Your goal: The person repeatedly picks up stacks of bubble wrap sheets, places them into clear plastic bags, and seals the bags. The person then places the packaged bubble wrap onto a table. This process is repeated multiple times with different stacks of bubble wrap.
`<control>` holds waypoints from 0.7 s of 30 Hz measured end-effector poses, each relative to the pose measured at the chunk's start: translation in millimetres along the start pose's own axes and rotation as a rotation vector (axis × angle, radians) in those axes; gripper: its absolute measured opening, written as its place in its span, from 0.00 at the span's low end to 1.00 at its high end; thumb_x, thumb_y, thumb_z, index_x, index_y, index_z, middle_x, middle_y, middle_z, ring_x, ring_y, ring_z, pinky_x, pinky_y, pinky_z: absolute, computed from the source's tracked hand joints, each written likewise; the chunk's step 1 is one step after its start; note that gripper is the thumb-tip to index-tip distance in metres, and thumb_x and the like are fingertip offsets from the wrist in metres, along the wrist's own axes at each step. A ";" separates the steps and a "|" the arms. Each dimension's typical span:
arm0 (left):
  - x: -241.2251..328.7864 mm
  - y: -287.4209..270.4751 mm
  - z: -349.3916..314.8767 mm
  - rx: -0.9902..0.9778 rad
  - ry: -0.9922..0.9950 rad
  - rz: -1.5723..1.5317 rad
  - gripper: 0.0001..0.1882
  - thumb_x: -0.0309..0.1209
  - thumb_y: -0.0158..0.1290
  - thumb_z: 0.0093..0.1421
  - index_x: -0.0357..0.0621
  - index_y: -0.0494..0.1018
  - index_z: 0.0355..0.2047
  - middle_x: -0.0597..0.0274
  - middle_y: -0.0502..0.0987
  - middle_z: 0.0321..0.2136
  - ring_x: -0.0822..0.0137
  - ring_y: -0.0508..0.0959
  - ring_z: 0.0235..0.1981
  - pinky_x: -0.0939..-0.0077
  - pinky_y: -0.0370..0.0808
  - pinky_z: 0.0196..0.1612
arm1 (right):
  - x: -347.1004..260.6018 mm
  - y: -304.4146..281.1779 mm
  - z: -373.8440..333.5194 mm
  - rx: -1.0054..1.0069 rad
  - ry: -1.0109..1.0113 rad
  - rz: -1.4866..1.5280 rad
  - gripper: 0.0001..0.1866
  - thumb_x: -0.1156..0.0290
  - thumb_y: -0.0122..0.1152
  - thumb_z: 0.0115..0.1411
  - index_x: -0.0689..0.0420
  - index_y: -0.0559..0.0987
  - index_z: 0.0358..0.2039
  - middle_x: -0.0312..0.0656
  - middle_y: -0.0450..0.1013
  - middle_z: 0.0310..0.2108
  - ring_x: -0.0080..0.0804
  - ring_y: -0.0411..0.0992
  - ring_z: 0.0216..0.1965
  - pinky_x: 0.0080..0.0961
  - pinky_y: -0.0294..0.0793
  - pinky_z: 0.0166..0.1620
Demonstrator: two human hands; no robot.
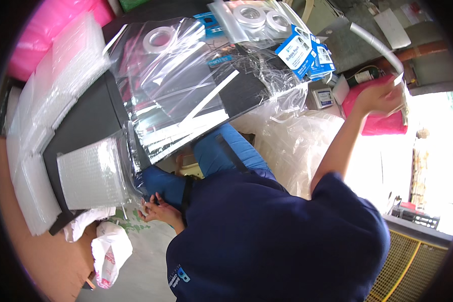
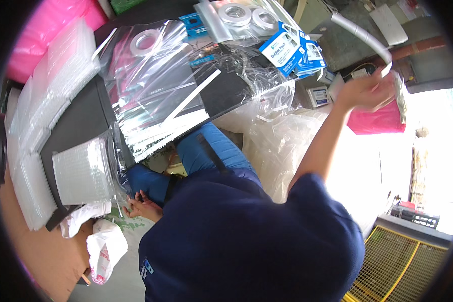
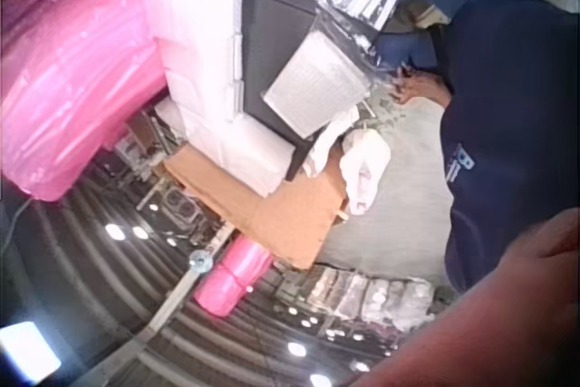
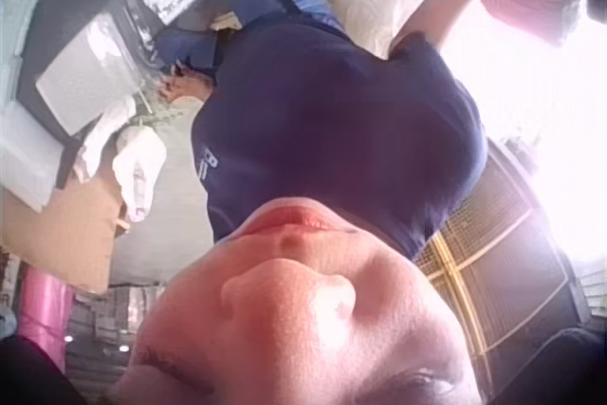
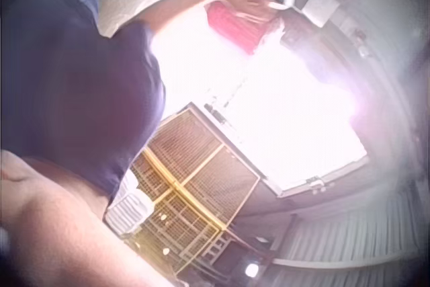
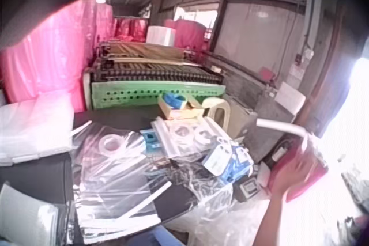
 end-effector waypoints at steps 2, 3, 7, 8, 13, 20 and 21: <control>0.0 8.3 -2.3 0.003 -0.028 0.162 0.24 0.30 0.42 0.65 0.49 0.43 0.55 0.54 0.59 0.49 0.61 0.68 0.44 0.66 0.76 0.43 | 28.8 -15.2 -124.1 -0.339 0.047 -0.003 0.03 0.77 0.52 0.55 0.62 0.73 0.29 0.48 0.69 0.30 0.46 0.68 0.32 0.37 0.68 0.32; 8.6 7.7 -4.6 0.019 0.039 0.202 0.26 0.31 0.41 0.66 0.48 0.41 0.58 0.53 0.54 0.54 0.62 0.68 0.45 0.67 0.76 0.43 | 45.9 10.7 -230.1 -0.858 0.287 0.052 0.04 0.77 0.54 0.53 0.61 0.76 0.29 0.50 0.71 0.30 0.49 0.69 0.34 0.41 0.68 0.35; 24.2 9.0 -0.8 -0.130 0.314 0.433 0.19 0.31 0.38 0.66 0.41 0.53 0.56 0.54 0.54 0.55 0.62 0.68 0.47 0.66 0.74 0.44 | 23.2 -21.8 -496.0 -1.937 0.436 0.139 0.16 0.76 0.55 0.48 0.64 0.77 0.40 0.58 0.72 0.40 0.54 0.70 0.44 0.39 0.68 0.49; 26.2 15.8 -0.5 -0.189 0.339 0.472 0.18 0.31 0.37 0.66 0.40 0.57 0.55 0.55 0.55 0.55 0.62 0.68 0.47 0.66 0.74 0.44 | 31.2 -19.7 -494.9 -1.829 0.530 0.053 0.16 0.75 0.55 0.49 0.65 0.76 0.40 0.59 0.71 0.42 0.54 0.70 0.44 0.40 0.67 0.50; 26.9 20.1 1.0 -0.265 0.290 0.473 0.22 0.40 0.35 0.66 0.41 0.61 0.54 0.56 0.61 0.54 0.60 0.68 0.49 0.63 0.73 0.44 | 45.5 37.6 -470.7 -1.227 0.301 0.164 0.24 0.77 0.49 0.50 0.64 0.67 0.51 0.57 0.61 0.56 0.54 0.64 0.53 0.42 0.67 0.52; 22.0 23.8 8.9 -0.359 0.276 0.294 0.38 0.62 0.32 0.60 0.39 0.65 0.52 0.57 0.58 0.54 0.59 0.68 0.49 0.63 0.75 0.42 | 45.0 82.0 -452.0 -1.961 0.144 -0.088 0.25 0.58 0.53 0.55 0.53 0.69 0.53 0.46 0.62 0.58 0.41 0.59 0.59 0.44 0.55 0.59; 23.7 27.1 7.3 -0.378 0.292 0.258 0.40 0.64 0.32 0.59 0.40 0.66 0.52 0.57 0.58 0.54 0.59 0.67 0.49 0.64 0.75 0.42 | 51.1 79.4 -450.0 -1.896 0.074 -0.088 0.27 0.57 0.53 0.55 0.52 0.67 0.55 0.45 0.59 0.60 0.40 0.56 0.61 0.45 0.53 0.60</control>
Point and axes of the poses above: each hand's wrist, its own z-axis towards the middle knuckle, its own y-axis out of the palm, x = y × z, the point moved 10 cm from there along z, towards the middle knuckle
